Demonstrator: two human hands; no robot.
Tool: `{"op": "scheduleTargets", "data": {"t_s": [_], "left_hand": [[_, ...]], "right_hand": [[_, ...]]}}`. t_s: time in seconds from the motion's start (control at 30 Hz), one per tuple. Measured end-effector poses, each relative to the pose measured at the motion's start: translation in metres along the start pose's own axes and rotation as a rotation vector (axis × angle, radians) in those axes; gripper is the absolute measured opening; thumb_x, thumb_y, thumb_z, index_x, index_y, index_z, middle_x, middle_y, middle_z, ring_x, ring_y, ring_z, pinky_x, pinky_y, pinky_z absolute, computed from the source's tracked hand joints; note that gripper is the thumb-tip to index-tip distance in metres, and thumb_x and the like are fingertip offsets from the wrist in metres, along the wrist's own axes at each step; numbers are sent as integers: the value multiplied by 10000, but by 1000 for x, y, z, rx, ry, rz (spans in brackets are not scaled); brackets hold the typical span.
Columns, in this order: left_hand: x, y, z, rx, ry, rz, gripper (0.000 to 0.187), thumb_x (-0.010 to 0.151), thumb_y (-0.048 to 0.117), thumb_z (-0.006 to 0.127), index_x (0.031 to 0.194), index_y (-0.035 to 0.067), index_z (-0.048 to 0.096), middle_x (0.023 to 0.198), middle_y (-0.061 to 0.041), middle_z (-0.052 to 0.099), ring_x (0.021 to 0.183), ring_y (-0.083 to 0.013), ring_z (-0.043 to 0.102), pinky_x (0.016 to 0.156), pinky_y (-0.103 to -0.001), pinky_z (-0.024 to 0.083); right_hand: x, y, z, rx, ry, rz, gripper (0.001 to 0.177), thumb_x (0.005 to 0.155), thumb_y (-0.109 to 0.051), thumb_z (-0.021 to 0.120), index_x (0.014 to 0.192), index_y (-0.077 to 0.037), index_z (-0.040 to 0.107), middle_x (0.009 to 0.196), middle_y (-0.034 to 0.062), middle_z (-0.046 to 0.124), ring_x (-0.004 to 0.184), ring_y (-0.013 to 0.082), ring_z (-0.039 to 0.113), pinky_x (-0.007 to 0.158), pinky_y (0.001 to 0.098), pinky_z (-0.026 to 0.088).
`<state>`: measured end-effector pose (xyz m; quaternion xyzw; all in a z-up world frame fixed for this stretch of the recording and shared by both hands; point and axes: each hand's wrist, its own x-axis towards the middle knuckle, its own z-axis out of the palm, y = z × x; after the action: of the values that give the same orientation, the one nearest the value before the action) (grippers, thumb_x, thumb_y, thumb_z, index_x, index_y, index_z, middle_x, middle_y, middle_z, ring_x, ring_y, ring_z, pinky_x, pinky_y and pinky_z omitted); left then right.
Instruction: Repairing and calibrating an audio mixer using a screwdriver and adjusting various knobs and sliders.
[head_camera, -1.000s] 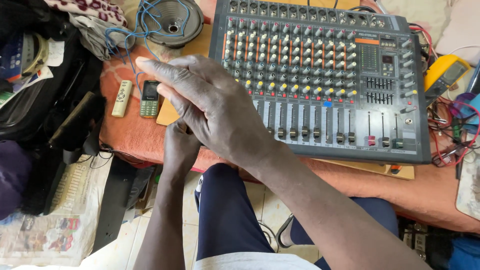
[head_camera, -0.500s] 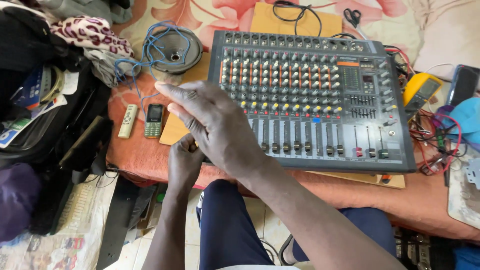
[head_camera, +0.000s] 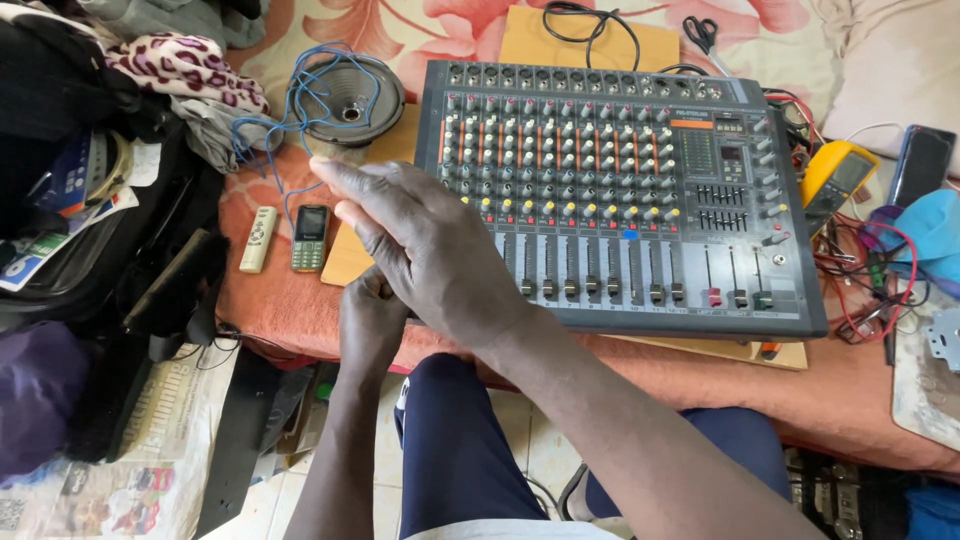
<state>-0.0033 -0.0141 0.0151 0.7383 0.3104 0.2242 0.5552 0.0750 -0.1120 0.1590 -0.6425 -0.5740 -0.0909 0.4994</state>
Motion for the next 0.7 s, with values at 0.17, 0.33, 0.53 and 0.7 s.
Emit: {"op": "scheduleTargets", "data": {"t_s": [0.17,0.33,0.53,0.7], "left_hand": [[-1,6,0,80,22,-44,263,804,145,646,622,141,456,623,60,318,661,-76,286,544,-321,259],[-2,9,0,41,16,-9,263,827,102,646,643,142,462,613,63,331,645,-68,287,556,-285,246],[-2,7,-2,156,29,-77,304,802,156,624,609,128,391,596,47,308,640,-105,264,533,-356,234],[-1,5,-1,81,35,-63,289,797,106,649,602,122,436,568,47,376,618,-75,331,531,-322,302]], "right_hand": [[8,-12,-11,113,-68,55,344,1125,-255,405,1349,-71,591,1307,137,695,1240,287,681,1108,388,528],[-4,5,4,7,13,58,406,1044,-131,770,1412,-193,611,1038,8,493,965,148,574,946,262,530],[3,0,-2,54,-85,-1,342,1142,-135,465,1481,-92,468,1366,130,671,1241,274,681,1121,369,534],[2,4,3,-1,9,31,373,1038,-315,675,1366,-146,620,1143,44,543,1033,170,626,905,292,589]]}}
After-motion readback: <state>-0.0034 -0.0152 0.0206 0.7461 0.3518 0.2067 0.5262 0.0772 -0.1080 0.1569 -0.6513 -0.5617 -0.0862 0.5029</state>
